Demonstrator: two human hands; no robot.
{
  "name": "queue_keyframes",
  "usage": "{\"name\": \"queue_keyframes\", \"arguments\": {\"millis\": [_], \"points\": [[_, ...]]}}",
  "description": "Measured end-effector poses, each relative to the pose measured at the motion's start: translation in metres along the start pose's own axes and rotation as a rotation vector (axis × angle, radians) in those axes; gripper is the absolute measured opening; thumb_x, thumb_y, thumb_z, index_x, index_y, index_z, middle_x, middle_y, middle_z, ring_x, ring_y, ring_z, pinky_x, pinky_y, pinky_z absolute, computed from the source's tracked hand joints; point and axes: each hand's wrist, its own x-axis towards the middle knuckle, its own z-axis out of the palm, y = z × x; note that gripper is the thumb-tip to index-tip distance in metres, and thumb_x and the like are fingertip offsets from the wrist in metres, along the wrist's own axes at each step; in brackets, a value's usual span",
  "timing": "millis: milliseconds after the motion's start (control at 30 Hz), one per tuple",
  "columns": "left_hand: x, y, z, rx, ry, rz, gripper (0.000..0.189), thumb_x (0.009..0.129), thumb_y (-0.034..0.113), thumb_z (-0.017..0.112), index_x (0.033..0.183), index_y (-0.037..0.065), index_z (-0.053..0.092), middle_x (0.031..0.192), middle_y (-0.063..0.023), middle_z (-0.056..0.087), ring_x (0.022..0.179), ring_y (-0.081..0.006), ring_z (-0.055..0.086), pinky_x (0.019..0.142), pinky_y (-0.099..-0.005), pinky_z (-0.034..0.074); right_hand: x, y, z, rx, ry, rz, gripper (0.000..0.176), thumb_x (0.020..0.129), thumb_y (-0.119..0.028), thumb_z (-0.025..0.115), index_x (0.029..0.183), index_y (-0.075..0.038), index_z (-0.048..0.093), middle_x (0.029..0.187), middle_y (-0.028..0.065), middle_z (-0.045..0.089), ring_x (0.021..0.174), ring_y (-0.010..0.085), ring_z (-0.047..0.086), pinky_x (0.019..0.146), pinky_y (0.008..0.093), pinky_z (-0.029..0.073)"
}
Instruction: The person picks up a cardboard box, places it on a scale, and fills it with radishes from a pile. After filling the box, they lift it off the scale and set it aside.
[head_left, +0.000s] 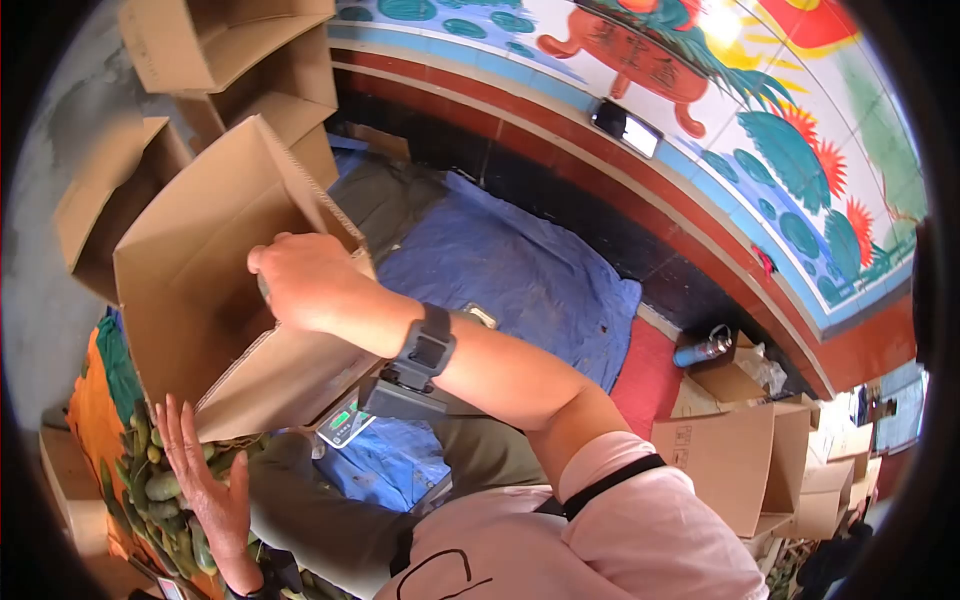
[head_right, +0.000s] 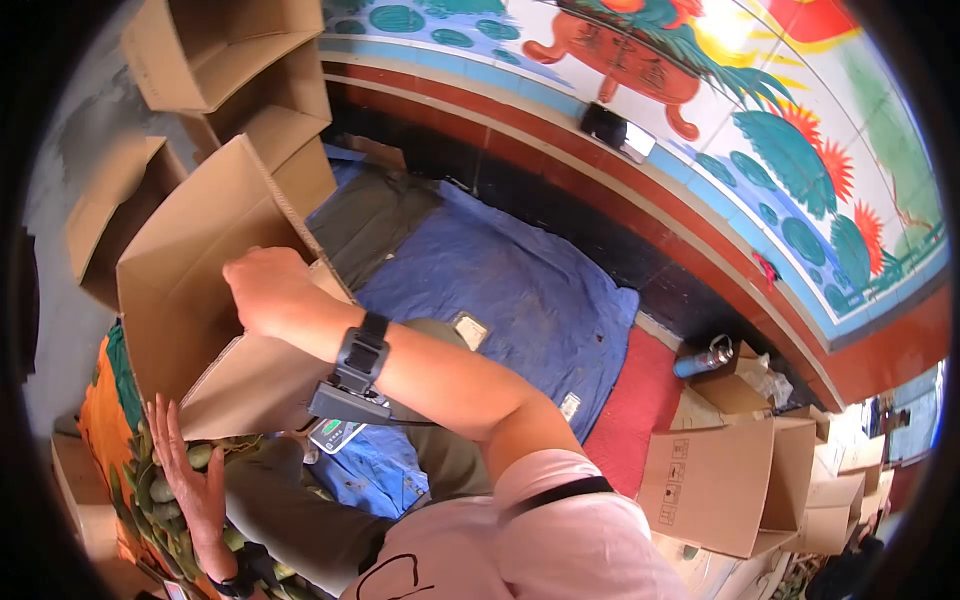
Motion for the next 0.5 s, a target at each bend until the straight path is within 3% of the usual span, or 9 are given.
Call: {"name": "queue_keyframes", "arguments": {"millis": [67,133,333,500], "points": [[-0.001,0.001,-0.001,0.000,0.006,-0.012,0.072,0.075,0.015,0.063,0.140,0.004,0.035,0.148,-0.0146,0.030,0.140,-0.0358,0.019,0.113,-0.0505,0.017,0.001,0.003,0.005,-0.009,0.160,-0.039,0.006,0.076,-0.008,0.061,0.080,-0.004,0.060,0.079,0.0133,0.060,0.076,0.0328,0.060,0.067,0.0420,0.049],[-0.002,0.000,0.000,-0.010,0.000,-0.005,0.075,0.072,0.010,0.064,0.140,0.004,0.034,0.148,-0.0151,0.030,0.139,-0.0361,0.020,0.112,-0.0509,0.017,-0.005,-0.002,0.005,0.020,0.193,-0.078,0.006,0.077,-0.009,0.061,0.079,-0.004,0.059,0.079,0.0132,0.059,0.076,0.0327,0.060,0.067,0.0425,0.048],[-0.003,0.006,0.003,0.016,0.017,-0.013,0.076,0.071,0.007,0.064,0.141,0.004,0.033,0.148,-0.0150,0.028,0.139,-0.0366,0.020,0.112,-0.0506,0.017,-0.032,-0.014,0.008,-0.036,0.324,-0.273,0.022,0.076,-0.025,0.068,0.075,-0.006,0.059,0.073,0.0079,0.056,0.075,0.0248,0.056,0.071,0.0367,0.043],[-0.005,0.003,0.002,-0.013,0.027,-0.006,0.082,0.064,-0.002,0.066,0.140,0.005,0.035,0.149,-0.0152,0.028,0.139,-0.0363,0.020,0.113,-0.0490,0.018,-0.046,-0.007,0.004,-0.112,0.344,-0.339,0.025,0.075,-0.029,0.069,0.075,-0.007,0.059,0.076,0.0081,0.055,0.080,0.0250,0.054,0.079,0.0389,0.040]]}}
